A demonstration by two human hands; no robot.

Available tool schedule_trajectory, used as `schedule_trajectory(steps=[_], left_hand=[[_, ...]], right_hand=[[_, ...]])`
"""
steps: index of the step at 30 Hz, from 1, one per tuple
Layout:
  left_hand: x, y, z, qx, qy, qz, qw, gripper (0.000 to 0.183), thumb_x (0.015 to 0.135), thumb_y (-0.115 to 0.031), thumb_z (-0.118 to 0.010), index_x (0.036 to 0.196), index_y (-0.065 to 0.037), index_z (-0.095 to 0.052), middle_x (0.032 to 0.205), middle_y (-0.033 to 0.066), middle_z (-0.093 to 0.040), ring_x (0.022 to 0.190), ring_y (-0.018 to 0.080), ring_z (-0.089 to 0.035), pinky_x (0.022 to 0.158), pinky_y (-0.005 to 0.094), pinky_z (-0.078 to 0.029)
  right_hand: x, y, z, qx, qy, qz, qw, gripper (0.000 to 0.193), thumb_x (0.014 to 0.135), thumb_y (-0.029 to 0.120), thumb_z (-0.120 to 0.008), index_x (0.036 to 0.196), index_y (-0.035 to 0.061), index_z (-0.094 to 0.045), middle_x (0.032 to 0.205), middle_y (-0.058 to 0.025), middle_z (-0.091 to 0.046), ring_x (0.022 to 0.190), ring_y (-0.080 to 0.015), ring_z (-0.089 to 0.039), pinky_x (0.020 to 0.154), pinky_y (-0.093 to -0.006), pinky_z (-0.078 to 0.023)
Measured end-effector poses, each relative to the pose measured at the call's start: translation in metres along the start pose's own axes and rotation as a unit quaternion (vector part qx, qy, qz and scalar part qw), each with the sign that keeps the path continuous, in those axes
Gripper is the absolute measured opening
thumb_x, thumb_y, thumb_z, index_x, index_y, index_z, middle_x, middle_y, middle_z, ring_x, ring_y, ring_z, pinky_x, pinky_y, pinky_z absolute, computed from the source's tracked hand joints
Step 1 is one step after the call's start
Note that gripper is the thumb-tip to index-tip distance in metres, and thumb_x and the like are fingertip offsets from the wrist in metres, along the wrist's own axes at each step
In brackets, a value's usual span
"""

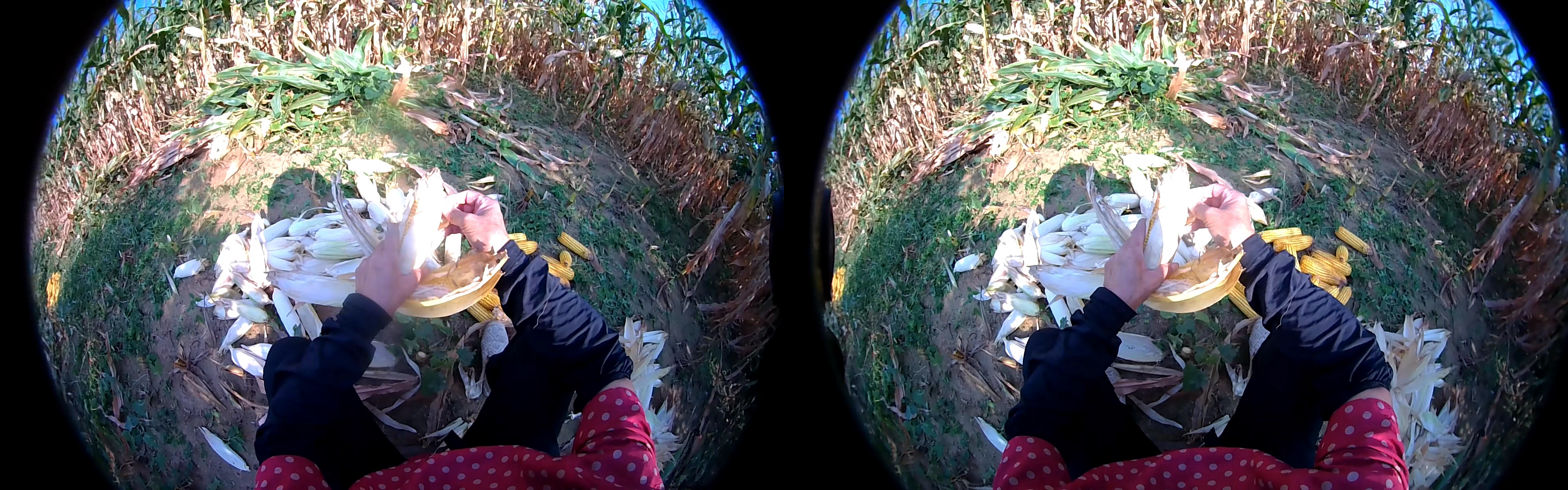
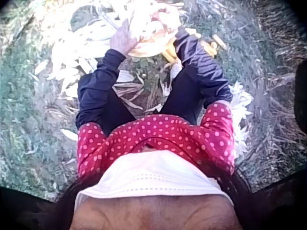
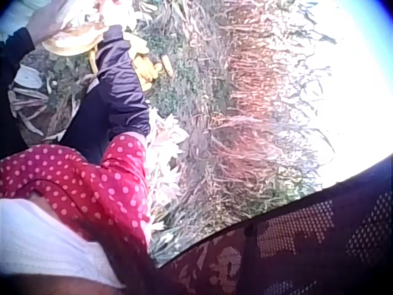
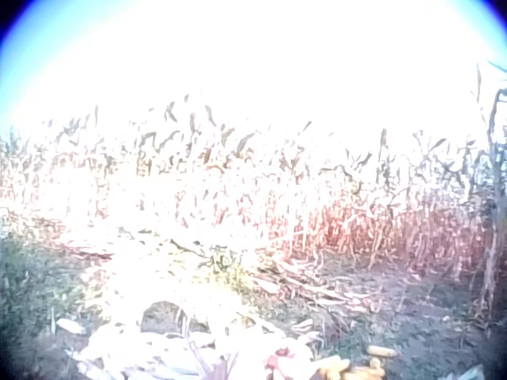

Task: The person sits on the ground in a cornfield and shucks corn cobs by hand. They remove the husks and silk, then place the cleaned cobs into a growing pile nearby.

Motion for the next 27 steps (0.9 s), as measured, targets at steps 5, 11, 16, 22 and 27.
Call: schedule_trajectory(steps=[5, 11, 16, 22, 27], left_hand=[[0.0, 0.002, -0.002, 0.015, 0.004, 0.005, 1.0, 0.081, 0.069, -0.029, -0.073, 0.133, 0.0, -0.034, 0.105, 0.0244, -0.06, 0.094, 0.0387, -0.06, 0.08, 0.0426, -0.049], [-0.001, 0.004, -0.006, 0.02, 0.008, 0.007, 1.0, 0.082, 0.068, -0.031, -0.074, 0.133, -0.001, -0.035, 0.105, 0.024, -0.061, 0.093, 0.0383, -0.061, 0.079, 0.0428, -0.049], [-0.001, 0.004, -0.005, 0.019, 0.033, 0.027, 0.999, 0.082, 0.068, -0.033, -0.075, 0.133, -0.002, -0.035, 0.105, 0.0231, -0.061, 0.093, 0.038, -0.061, 0.079, 0.0432, -0.049], [0.001, -0.001, -0.001, 0.005, 0.045, 0.034, 0.998, 0.083, 0.068, -0.034, -0.075, 0.133, -0.003, -0.035, 0.107, 0.0216, -0.061, 0.094, 0.0373, -0.061, 0.079, 0.042, -0.049], [0.01, 0.006, 0.006, -0.068, 0.016, 0.069, 0.995, 0.075, 0.071, -0.03, -0.074, 0.131, -0.002, -0.038, 0.107, 0.0212, -0.061, 0.096, 0.0344, -0.061, 0.081, 0.039, -0.049]], right_hand=[[0.0, -0.002, 0.001, 0.021, -0.006, -0.024, 0.999, 0.01, 0.082, 0.0, -0.062, 0.091, -0.0006, -0.057, 0.079, -0.0075, -0.064, 0.066, -0.0154, -0.064, 0.058, -0.0287, -0.055], [-0.001, -0.002, 0.003, 0.004, -0.014, -0.038, 0.999, 0.009, 0.081, -0.001, -0.061, 0.09, -0.0006, -0.058, 0.08, -0.0079, -0.065, 0.064, -0.0153, -0.063, 0.058, -0.0282, -0.055], [0.0, -0.005, 0.003, -0.024, -0.001, -0.021, 0.999, 0.007, 0.081, -0.001, -0.06, 0.086, 0.0001, -0.056, 0.077, -0.0072, -0.063, 0.063, -0.0154, -0.062, 0.058, -0.0281, -0.054], [0.0, -0.005, 0.0, -0.031, 0.012, 0.047, 0.998, 0.005, 0.084, 0.0, -0.056, 0.085, 0.0021, -0.052, 0.073, -0.004, -0.058, 0.063, -0.0121, -0.056, 0.064, -0.0265, -0.049], [-0.012, 0.009, -0.023, -0.032, 0.031, 0.158, 0.986, 0.003, 0.089, 0.004, -0.053, 0.089, 0.005, -0.05, 0.08, 0.0004, -0.053, 0.073, -0.009, -0.051, 0.07, -0.0258, -0.045]])
Point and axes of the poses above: each hand's wrist, its own x-axis towards the middle knuckle, its own z-axis out of the back of the hand, y = z × x, the point moved 3 cm from there along x, towards the middle knuckle
